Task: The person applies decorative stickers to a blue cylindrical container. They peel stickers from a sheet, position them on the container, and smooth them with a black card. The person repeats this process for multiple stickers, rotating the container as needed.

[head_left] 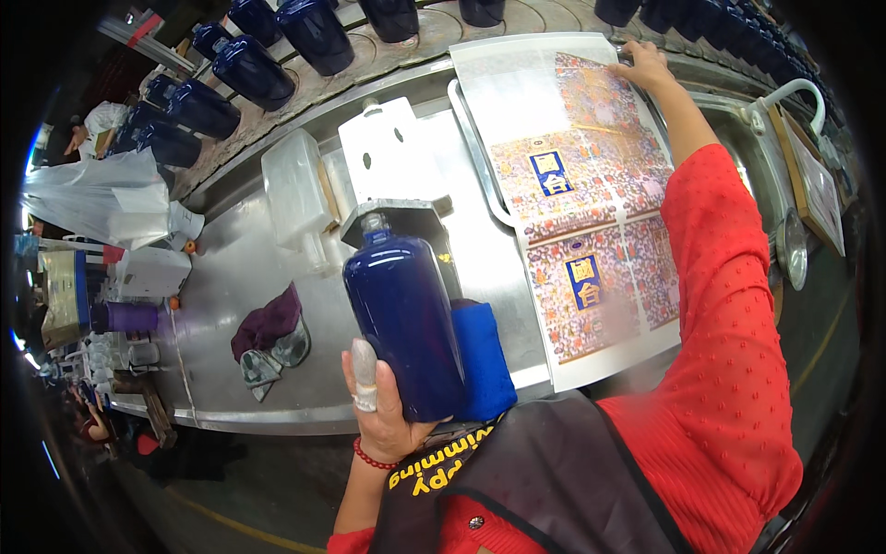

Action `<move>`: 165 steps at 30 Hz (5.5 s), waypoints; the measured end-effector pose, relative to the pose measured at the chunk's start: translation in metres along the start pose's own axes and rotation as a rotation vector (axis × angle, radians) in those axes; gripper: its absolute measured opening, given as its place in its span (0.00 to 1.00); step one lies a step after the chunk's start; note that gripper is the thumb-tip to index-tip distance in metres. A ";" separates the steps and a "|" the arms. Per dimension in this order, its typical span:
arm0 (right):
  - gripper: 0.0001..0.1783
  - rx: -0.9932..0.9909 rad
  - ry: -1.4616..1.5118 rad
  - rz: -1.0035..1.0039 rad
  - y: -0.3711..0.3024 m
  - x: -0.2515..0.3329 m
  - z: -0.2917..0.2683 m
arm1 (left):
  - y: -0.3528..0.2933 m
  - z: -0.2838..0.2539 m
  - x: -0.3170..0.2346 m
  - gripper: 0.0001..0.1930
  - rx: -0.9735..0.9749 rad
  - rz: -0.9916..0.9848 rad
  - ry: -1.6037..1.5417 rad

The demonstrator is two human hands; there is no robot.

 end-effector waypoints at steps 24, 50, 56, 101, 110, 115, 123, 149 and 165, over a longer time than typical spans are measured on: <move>0.08 -0.537 -0.169 -0.245 -0.032 0.028 -0.109 | 0.002 0.001 0.002 0.60 -0.001 0.061 0.049; 0.07 -0.487 0.294 -1.224 -0.405 0.189 -0.446 | 0.084 -0.088 -0.049 0.50 -0.192 0.239 -0.677; 0.07 -0.471 0.397 -1.206 -0.432 0.187 -0.436 | 0.122 -0.085 -0.094 0.16 0.139 0.190 -0.694; 0.08 -0.298 0.802 -0.743 -0.325 0.230 -0.239 | 0.137 -0.060 0.044 0.12 -0.077 -0.250 -0.346; 0.22 -0.461 0.806 -0.588 -0.363 0.223 -0.260 | 0.113 -0.080 0.048 0.15 -0.356 -0.221 -0.151; 0.35 -0.233 0.946 -0.757 -0.413 0.234 -0.241 | 0.061 -0.046 0.007 0.35 -0.198 0.040 -0.266; 0.41 -0.070 0.989 -0.767 -0.428 0.238 -0.210 | 0.031 -0.019 0.014 0.45 -0.175 0.028 -0.275; 0.49 0.030 0.780 -0.815 -0.428 0.240 -0.211 | -0.005 -0.016 0.011 0.59 -0.199 -0.057 -0.078; 0.50 0.079 0.834 -0.815 -0.435 0.241 -0.201 | -0.005 -0.005 0.013 0.49 -0.196 -0.195 -0.294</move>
Point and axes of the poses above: each hand's wrist, its own y-axis towards the middle knuckle, its own z-axis out of the palm, x = y × z, the point moved 8 cm from there along y, towards the middle knuckle, and after that the axes turned 14 degrees about -y, right-handed, at the moved point
